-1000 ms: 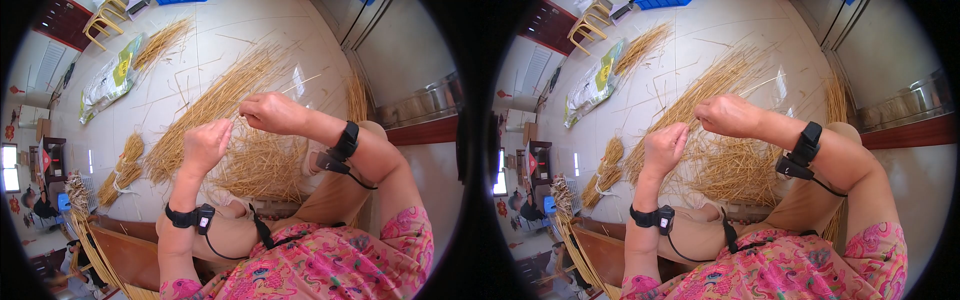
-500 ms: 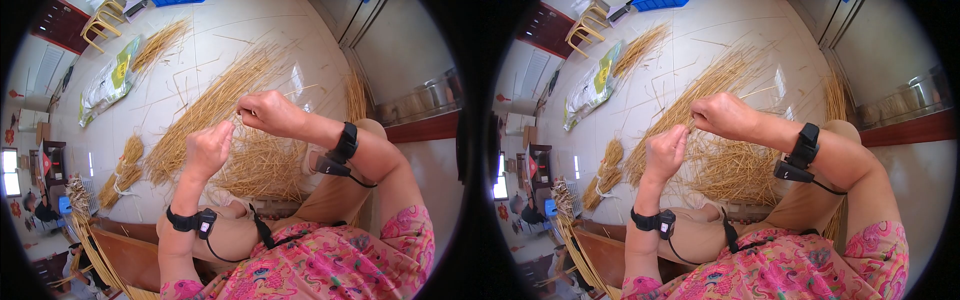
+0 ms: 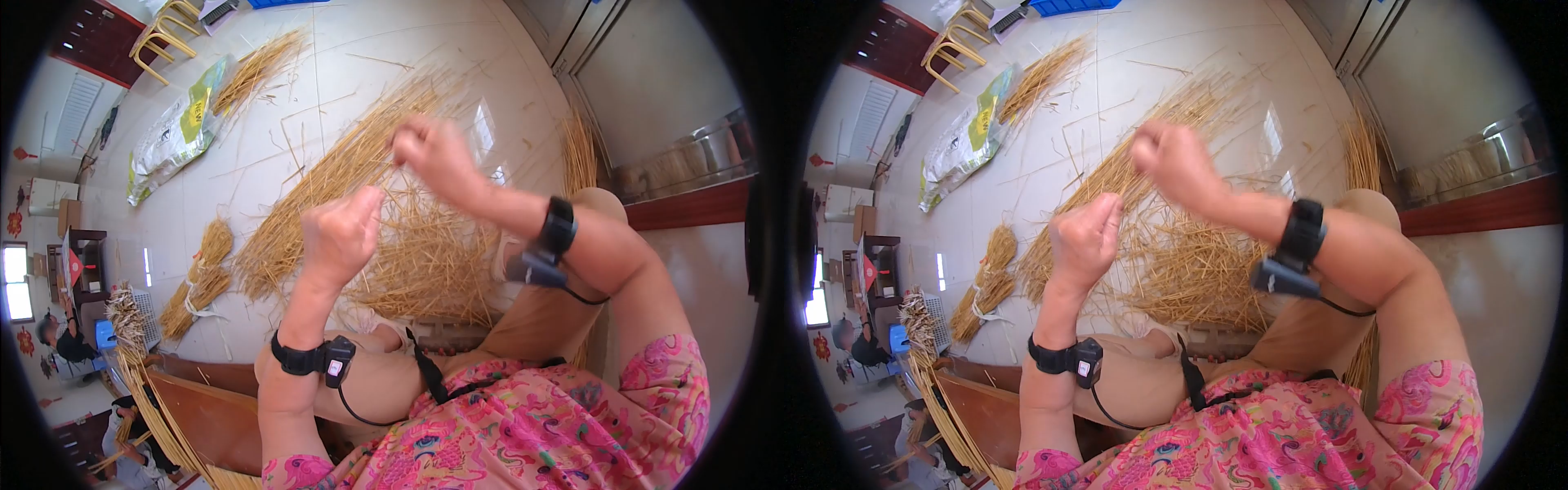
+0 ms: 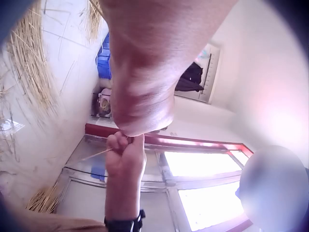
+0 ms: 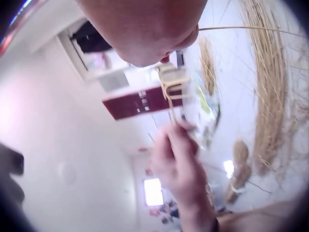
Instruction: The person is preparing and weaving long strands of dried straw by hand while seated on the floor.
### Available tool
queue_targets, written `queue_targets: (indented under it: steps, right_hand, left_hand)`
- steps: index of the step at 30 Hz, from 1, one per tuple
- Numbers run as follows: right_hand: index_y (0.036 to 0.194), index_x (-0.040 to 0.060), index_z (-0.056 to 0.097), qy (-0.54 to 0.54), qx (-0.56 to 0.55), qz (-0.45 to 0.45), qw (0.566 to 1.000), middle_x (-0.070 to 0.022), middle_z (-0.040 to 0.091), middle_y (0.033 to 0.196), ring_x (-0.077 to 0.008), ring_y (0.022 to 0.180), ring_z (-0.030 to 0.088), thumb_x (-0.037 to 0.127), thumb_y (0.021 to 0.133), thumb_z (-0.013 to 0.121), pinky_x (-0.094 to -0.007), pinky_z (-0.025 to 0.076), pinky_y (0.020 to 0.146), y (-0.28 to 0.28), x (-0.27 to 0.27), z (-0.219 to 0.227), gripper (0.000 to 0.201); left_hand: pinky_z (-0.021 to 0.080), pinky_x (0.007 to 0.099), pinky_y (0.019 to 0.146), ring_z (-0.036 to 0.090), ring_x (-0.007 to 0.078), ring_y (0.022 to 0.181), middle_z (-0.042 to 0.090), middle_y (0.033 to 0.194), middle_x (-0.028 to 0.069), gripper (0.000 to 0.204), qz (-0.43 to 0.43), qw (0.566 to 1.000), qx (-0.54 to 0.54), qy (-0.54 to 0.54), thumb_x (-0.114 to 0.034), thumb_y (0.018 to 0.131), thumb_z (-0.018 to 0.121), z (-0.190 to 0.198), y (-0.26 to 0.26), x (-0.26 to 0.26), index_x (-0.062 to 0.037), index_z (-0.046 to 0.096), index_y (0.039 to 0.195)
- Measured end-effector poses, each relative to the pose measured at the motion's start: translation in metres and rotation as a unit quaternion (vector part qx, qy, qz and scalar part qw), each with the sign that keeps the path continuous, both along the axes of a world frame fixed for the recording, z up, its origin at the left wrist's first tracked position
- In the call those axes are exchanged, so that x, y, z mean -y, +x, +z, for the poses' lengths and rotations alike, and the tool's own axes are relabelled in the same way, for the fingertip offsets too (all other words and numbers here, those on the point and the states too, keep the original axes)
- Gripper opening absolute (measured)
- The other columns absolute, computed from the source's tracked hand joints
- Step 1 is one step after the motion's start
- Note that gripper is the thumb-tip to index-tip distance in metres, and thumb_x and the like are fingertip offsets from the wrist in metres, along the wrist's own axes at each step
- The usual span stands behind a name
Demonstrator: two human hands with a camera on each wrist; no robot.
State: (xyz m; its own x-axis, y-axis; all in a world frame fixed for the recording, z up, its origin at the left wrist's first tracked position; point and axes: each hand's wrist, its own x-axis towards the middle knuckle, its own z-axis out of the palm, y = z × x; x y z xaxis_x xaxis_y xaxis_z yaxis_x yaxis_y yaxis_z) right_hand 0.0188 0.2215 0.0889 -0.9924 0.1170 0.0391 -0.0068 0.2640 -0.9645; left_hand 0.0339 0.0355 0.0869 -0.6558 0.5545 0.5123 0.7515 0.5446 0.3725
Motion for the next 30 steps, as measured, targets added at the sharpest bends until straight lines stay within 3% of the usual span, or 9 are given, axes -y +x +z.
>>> queue_targets:
  steps: [6,13,15,18,21,23,24,27,30]
  right_hand:
    - [0.1,-0.0043,0.054,-0.203,-0.046,-0.014,0.978,-0.0122,0.065,0.085,-0.0114,0.07,0.06,0.012,0.095,0.04,-0.0236,0.046,0.06,-0.031,-0.035,0.014,0.022]
    - [0.105,-0.0031,0.049,-0.136,0.024,-0.005,0.99,-0.0134,0.066,0.089,-0.0137,0.076,0.062,0.014,0.097,0.038,-0.0237,0.047,0.066,-0.018,-0.035,0.006,0.022]
    - [0.111,-0.0045,0.048,-0.081,0.077,-0.005,0.994,-0.0142,0.066,0.09,-0.0173,0.079,0.063,0.015,0.096,0.041,-0.0259,0.049,0.07,-0.018,-0.039,-0.004,0.026]
    - [0.119,-0.0022,0.047,0.364,0.108,0.034,0.924,-0.0143,0.066,0.095,-0.0203,0.083,0.064,0.02,0.094,0.047,-0.0279,0.048,0.078,-0.023,-0.047,-0.036,0.034]
    - [0.123,0.0003,0.048,0.557,-0.212,-0.015,0.803,-0.0168,0.066,0.094,-0.0215,0.08,0.065,0.019,0.088,0.057,-0.0289,0.05,0.076,-0.011,-0.053,-0.068,0.041]
    - [0.118,0.0003,0.054,0.347,-0.008,0.169,0.923,-0.018,0.066,0.093,-0.0245,0.082,0.066,0.019,0.085,0.06,-0.0325,0.051,0.077,-0.007,-0.033,-0.035,0.038]
    - [0.115,0.0004,0.057,0.222,0.099,0.255,0.936,-0.0186,0.067,0.093,-0.026,0.082,0.066,0.019,0.084,0.062,-0.0343,0.052,0.078,-0.001,-0.019,-0.022,0.036]
    - [0.116,0.0012,0.053,0.071,0.06,0.373,0.923,-0.0149,0.066,0.082,-0.0244,0.076,0.064,0.015,0.082,0.065,-0.0337,0.051,0.071,0.022,0.021,-0.031,0.039]
    - [0.108,-0.001,0.052,-0.014,-0.078,0.341,0.937,-0.0142,0.064,0.081,-0.0242,0.077,0.062,0.012,0.082,0.062,-0.0334,0.05,0.07,0.033,0.05,-0.052,0.031]
  left_hand:
    - [0.045,0.033,0.048,0.059,0.0237,0.053,0.062,0.066,0.0099,0.007,0.069,0.997,-0.028,-0.036,-0.009,0.086,0.058,0.0,0.002,0.021,-0.0053,0.062,0.081]
    - [0.044,0.0308,0.049,0.058,0.0215,0.053,0.064,0.071,0.0083,0.008,0.11,0.988,-0.103,0.007,-0.01,0.089,0.055,-0.001,-0.014,0.034,-0.0052,0.062,0.089]
    - [0.045,0.0305,0.05,0.058,0.0212,0.055,0.064,0.073,0.0078,0.007,0.11,0.99,-0.09,0.012,-0.01,0.088,0.056,0.0,-0.014,0.035,-0.0054,0.062,0.09]
    - [0.048,0.03,0.053,0.062,0.0209,0.063,0.065,0.079,0.0074,0.007,0.096,0.994,-0.028,0.041,-0.01,0.087,0.058,0.001,-0.011,0.033,-0.0057,0.061,0.091]
    - [0.048,0.029,0.056,0.062,0.019,0.065,0.064,0.082,0.0074,0.008,0.072,0.993,0.049,0.078,-0.008,0.088,0.055,0.004,-0.003,0.026,-0.0047,0.06,0.094]
    - [0.048,0.0286,0.058,0.061,0.0182,0.065,0.063,0.082,0.0073,0.008,0.048,0.991,0.102,0.073,-0.007,0.089,0.054,0.007,0.001,0.019,-0.0039,0.059,0.095]
    - [0.048,0.0286,0.059,0.06,0.0183,0.065,0.062,0.081,0.0075,0.008,0.031,0.986,0.118,0.109,-0.007,0.09,0.053,0.006,0.004,0.015,-0.0036,0.059,0.095]
    - [0.048,0.0291,0.062,0.059,0.0192,0.067,0.06,0.08,0.0082,0.008,-0.026,0.968,0.158,0.194,-0.007,0.091,0.052,0.003,0.006,-0.005,-0.0024,0.057,0.095]
    - [0.049,0.0304,0.067,0.06,0.0213,0.075,0.059,0.085,0.0103,0.011,-0.069,0.964,0.155,0.207,-0.009,0.091,0.051,0.006,0.005,-0.014,-0.0014,0.056,0.097]
